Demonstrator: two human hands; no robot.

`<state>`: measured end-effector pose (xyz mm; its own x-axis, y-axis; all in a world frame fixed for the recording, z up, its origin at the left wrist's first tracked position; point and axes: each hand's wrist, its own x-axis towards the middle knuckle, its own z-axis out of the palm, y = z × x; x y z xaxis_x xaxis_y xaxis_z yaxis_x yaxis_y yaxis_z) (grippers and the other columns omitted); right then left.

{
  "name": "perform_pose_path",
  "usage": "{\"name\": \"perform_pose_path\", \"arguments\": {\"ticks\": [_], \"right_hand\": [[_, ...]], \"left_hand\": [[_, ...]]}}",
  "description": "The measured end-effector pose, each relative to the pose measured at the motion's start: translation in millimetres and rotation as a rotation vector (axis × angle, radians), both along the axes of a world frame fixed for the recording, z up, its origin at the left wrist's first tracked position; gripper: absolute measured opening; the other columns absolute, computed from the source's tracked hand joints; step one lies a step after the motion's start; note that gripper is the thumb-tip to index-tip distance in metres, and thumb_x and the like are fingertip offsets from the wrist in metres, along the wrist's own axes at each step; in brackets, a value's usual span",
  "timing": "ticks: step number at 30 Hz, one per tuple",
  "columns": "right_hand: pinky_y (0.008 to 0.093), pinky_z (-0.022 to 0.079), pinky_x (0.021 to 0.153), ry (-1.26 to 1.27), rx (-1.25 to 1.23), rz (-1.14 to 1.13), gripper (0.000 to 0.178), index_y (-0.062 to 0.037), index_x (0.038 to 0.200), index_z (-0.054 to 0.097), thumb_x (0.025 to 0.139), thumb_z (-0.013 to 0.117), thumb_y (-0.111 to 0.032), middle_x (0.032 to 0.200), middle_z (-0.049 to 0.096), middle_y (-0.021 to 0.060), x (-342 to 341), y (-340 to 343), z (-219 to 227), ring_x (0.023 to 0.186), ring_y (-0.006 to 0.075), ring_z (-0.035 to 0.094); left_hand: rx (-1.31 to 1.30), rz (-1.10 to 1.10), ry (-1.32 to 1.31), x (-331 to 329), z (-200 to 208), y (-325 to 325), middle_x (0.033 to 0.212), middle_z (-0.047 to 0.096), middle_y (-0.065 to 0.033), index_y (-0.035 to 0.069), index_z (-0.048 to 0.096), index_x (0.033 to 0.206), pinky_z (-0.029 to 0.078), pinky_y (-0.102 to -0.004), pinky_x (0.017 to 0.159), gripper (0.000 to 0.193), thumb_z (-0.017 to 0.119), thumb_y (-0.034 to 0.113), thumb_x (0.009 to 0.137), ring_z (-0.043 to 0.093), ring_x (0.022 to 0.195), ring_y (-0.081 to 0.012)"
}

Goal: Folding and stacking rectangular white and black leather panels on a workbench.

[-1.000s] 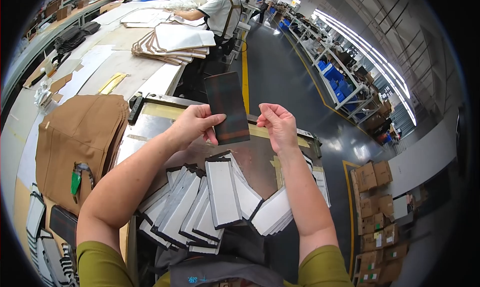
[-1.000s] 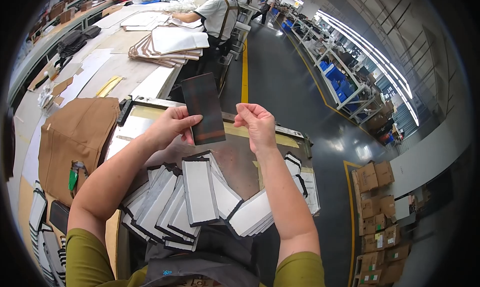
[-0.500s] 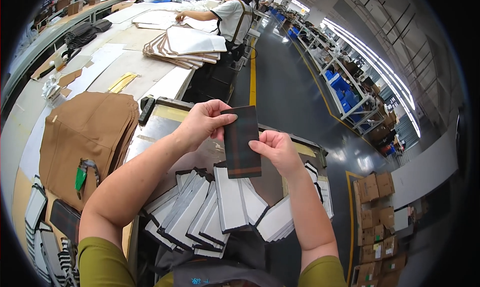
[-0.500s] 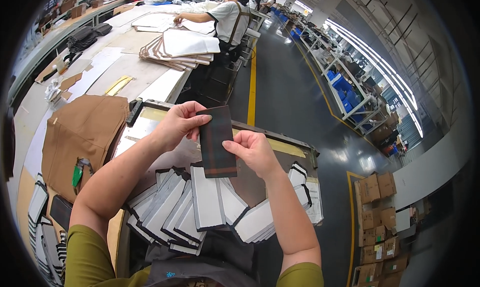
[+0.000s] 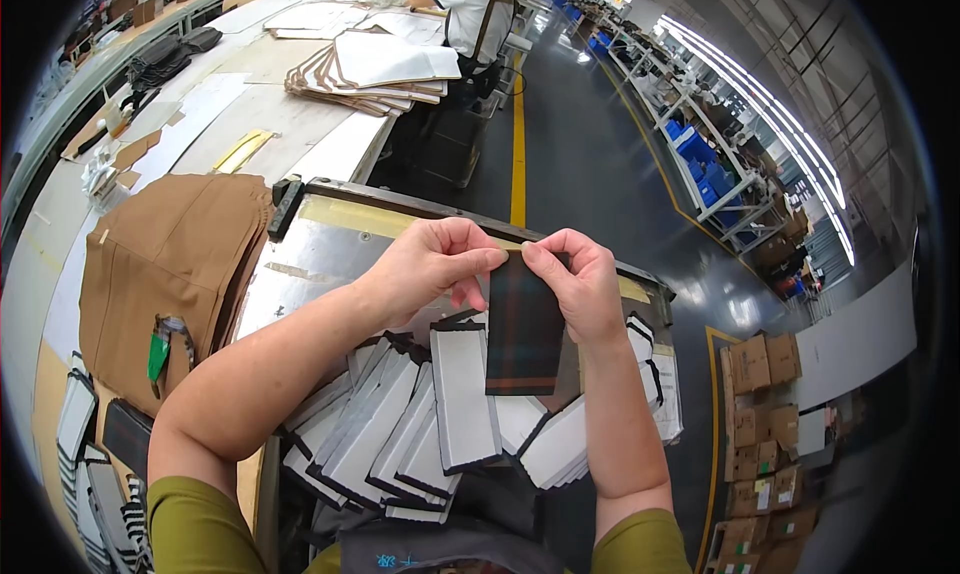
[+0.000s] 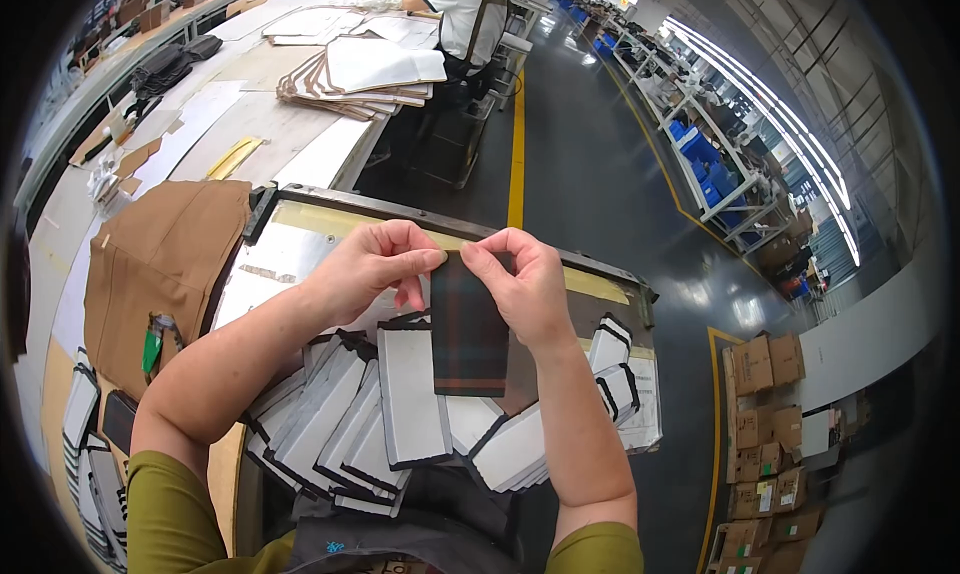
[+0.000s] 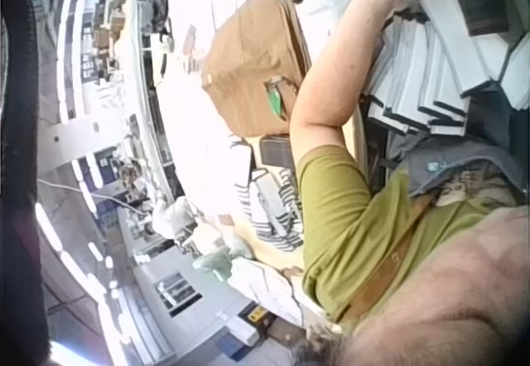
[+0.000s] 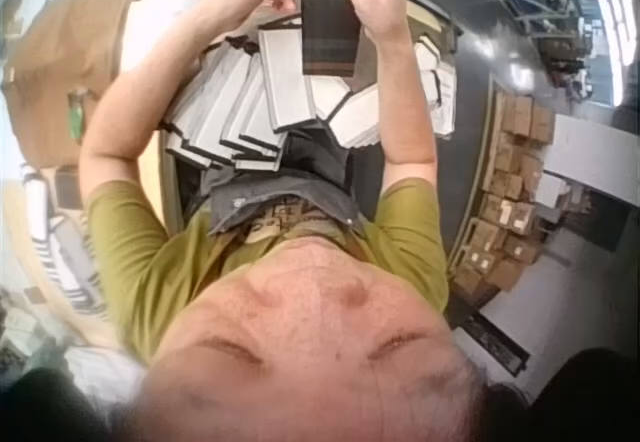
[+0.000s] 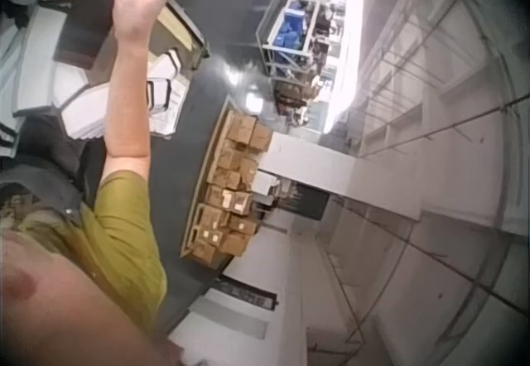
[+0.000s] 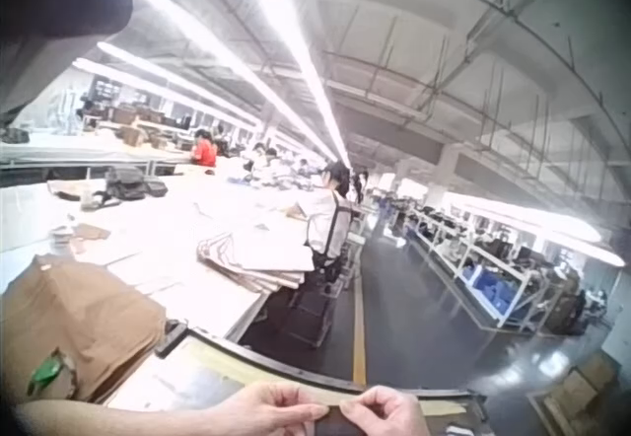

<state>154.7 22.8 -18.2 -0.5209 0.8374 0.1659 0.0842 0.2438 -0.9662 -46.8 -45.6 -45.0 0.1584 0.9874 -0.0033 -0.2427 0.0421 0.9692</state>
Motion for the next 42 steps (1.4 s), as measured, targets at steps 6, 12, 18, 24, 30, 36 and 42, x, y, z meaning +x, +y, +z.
{"name": "perform_pose_path", "arguments": {"ticks": [6, 12, 18, 24, 30, 36, 42], "right_hand": [[0.0188, 0.048, 0.062, 0.103, -0.084, 0.026, 0.015, -0.0005, 0.089, 0.068, 0.093, 0.072, -0.014, 0.079, 0.068, 0.0007, -3.3, 0.4, -5.4, 0.069, 0.0035, 0.059], [0.0183, 0.047, 0.063, 0.125, -0.079, 0.009, 0.012, -0.0001, 0.089, 0.068, 0.092, 0.072, -0.011, 0.080, 0.069, 0.0011, 0.8, 0.8, -5.3, 0.070, 0.0035, 0.059], [0.0218, 0.042, 0.054, 0.009, 0.774, -0.410, 0.011, -0.0040, 0.081, 0.066, 0.085, 0.076, -0.004, 0.071, 0.060, -0.0004, 10.2, -7.9, 11.5, 0.061, 0.0056, 0.053], [0.0273, 0.050, 0.054, -0.154, 0.954, -0.086, 0.022, -0.0052, 0.090, 0.069, 0.073, 0.083, -0.003, 0.079, 0.062, 0.0063, -19.4, -36.5, -3.2, 0.059, 0.0152, 0.060], [0.0244, 0.053, 0.062, -0.113, 0.618, 0.134, 0.032, -0.0032, 0.104, 0.071, 0.075, 0.083, -0.003, 0.084, 0.067, 0.0049, -7.0, -30.5, -5.2, 0.065, 0.0131, 0.063], [0.0178, 0.047, 0.059, -0.074, 0.169, -0.046, 0.012, 0.0008, 0.100, 0.066, 0.089, 0.070, -0.003, 0.081, 0.069, 0.0028, 11.8, -19.8, 13.6, 0.065, 0.0016, 0.059], [0.0187, 0.049, 0.063, 0.002, 0.033, 0.045, 0.009, 0.0018, 0.096, 0.067, 0.090, 0.069, -0.005, 0.081, 0.070, 0.0029, 10.2, -16.1, 5.8, 0.069, 0.0034, 0.061]], "left_hand": [[0.006, -0.010, -0.074, -1.8, -3.6, -0.8, 0.085, 0.066, -0.0027, 0.004, 0.062, 0.103, 0.047, -0.0204, 0.054, 0.018, 0.062, 0.022, 0.100, 0.069, 0.065, -0.0107], [0.067, -0.016, 0.027, 1.0, -6.9, -0.2, 0.086, 0.066, -0.0023, 0.004, 0.061, 0.102, 0.048, -0.0217, 0.056, 0.021, 0.058, 0.025, 0.102, 0.068, 0.066, -0.0100], [0.038, -0.083, -0.017, 4.3, 5.6, -6.0, 0.102, 0.069, -0.0070, 0.001, 0.057, 0.126, 0.054, -0.0235, 0.072, 0.038, 0.053, 0.032, 0.105, 0.068, 0.083, -0.0106], [-0.037, -0.161, -0.318, 12.9, 2.6, -14.0, 0.114, 0.062, -0.0036, 0.005, 0.059, 0.125, 0.048, -0.0244, 0.089, 0.039, 0.051, 0.037, 0.105, 0.057, 0.104, -0.0068], [-0.105, -0.044, -0.175, 7.4, -10.8, -4.0, 0.098, 0.064, 0.0022, 0.008, 0.064, 0.119, 0.047, -0.0195, 0.070, 0.028, 0.058, 0.030, 0.103, 0.057, 0.086, -0.0027], [-0.034, 0.016, -0.024, 10.7, 1.7, -9.9, 0.092, 0.067, 0.0021, 0.005, 0.068, 0.106, 0.047, -0.0211, 0.075, 0.019, 0.064, 0.022, 0.099, 0.058, 0.084, -0.0034], [0.040, 0.025, 0.142, 11.6, 1.8, -11.7, 0.086, 0.065, 0.0041, 0.005, 0.069, 0.106, 0.045, -0.0196, 0.066, 0.021, 0.063, 0.023, 0.100, 0.055, 0.077, -0.0021]]}}
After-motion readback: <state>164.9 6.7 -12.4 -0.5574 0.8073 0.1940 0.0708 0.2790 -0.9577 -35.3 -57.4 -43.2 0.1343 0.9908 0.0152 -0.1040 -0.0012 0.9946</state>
